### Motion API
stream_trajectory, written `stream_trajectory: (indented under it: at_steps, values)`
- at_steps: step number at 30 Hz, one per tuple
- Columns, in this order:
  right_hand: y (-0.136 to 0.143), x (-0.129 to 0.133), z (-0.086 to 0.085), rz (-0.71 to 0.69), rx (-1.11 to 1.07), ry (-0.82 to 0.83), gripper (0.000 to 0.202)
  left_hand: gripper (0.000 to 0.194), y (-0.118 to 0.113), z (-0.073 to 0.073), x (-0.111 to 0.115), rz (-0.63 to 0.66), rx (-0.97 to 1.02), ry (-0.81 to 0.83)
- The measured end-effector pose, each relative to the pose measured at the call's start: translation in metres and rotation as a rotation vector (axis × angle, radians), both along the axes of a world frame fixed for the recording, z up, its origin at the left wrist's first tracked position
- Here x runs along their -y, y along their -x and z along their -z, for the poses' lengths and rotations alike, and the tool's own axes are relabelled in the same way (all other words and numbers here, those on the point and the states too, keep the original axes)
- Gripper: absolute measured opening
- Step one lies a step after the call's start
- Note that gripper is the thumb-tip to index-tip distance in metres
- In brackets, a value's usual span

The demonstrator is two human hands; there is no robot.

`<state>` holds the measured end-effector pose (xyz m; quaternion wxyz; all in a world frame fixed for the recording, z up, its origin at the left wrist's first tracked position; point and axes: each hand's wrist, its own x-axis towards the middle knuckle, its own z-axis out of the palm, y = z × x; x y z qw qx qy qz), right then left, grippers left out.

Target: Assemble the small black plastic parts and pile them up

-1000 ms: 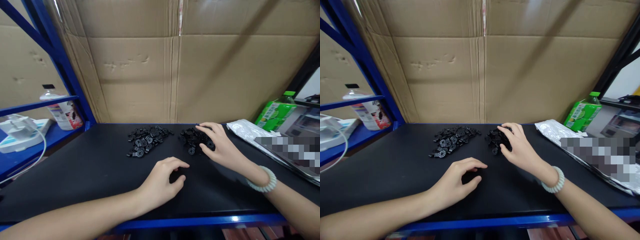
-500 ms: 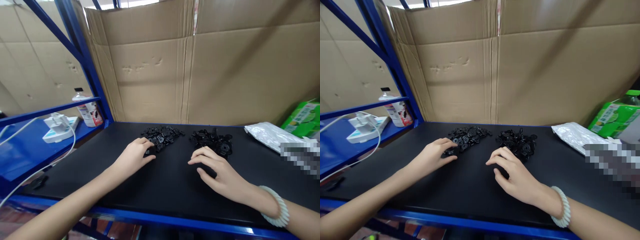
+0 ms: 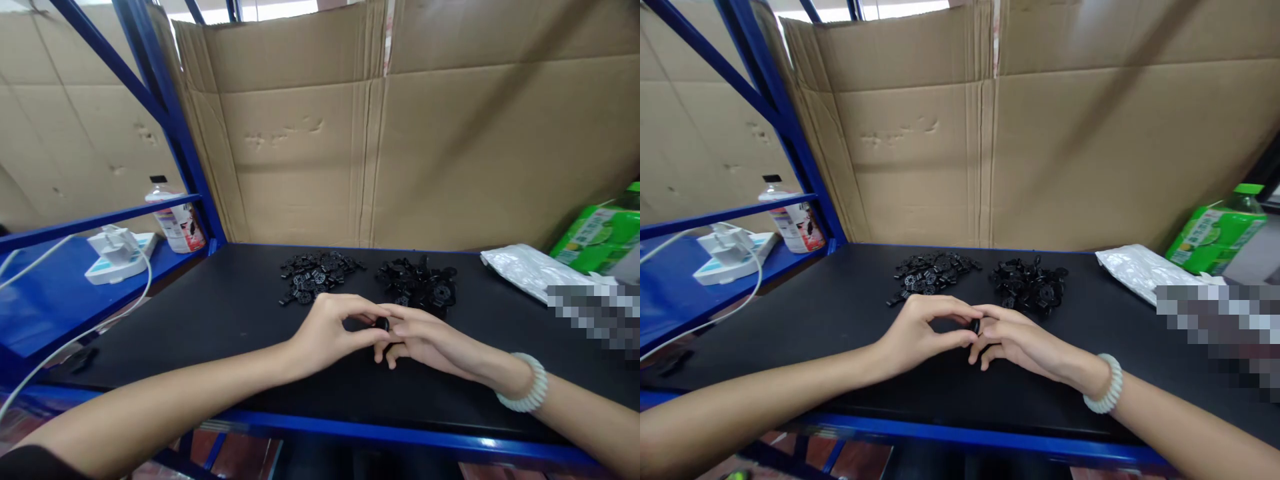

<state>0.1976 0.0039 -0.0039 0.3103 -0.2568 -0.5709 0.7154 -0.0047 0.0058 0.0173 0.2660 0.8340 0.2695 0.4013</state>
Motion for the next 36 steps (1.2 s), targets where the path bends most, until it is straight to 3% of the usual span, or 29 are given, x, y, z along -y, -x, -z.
stream_trajectory:
  at_steps: [5,11,14,19,26,33,36]
  values:
    - [-0.001,0.001,-0.004,-0.146,-0.053,0.132,0.025,0.019,-0.018,0.018,0.003,0.056,0.166,0.123]
    - [0.002,0.000,-0.005,-0.151,-0.037,0.160,0.028,0.023,-0.014,0.020,0.002,0.075,0.164,0.127]
    - [0.004,0.002,-0.005,-0.127,-0.034,0.161,0.034,0.023,-0.016,0.020,0.002,0.070,0.133,0.067]
    - [0.009,0.005,-0.006,-0.081,-0.031,0.191,0.026,0.012,-0.019,0.022,0.005,0.071,0.077,-0.018]
    - [0.014,0.008,-0.004,-0.005,-0.053,0.190,0.024,0.013,-0.020,0.024,0.006,0.034,0.094,-0.162]
    - [0.013,0.004,-0.004,0.078,-0.083,0.137,0.042,0.020,-0.019,0.025,0.002,-0.061,0.282,0.147]
    - [0.007,0.003,-0.009,0.156,0.038,-0.064,0.046,0.017,-0.017,0.026,0.000,-0.086,0.372,0.224]
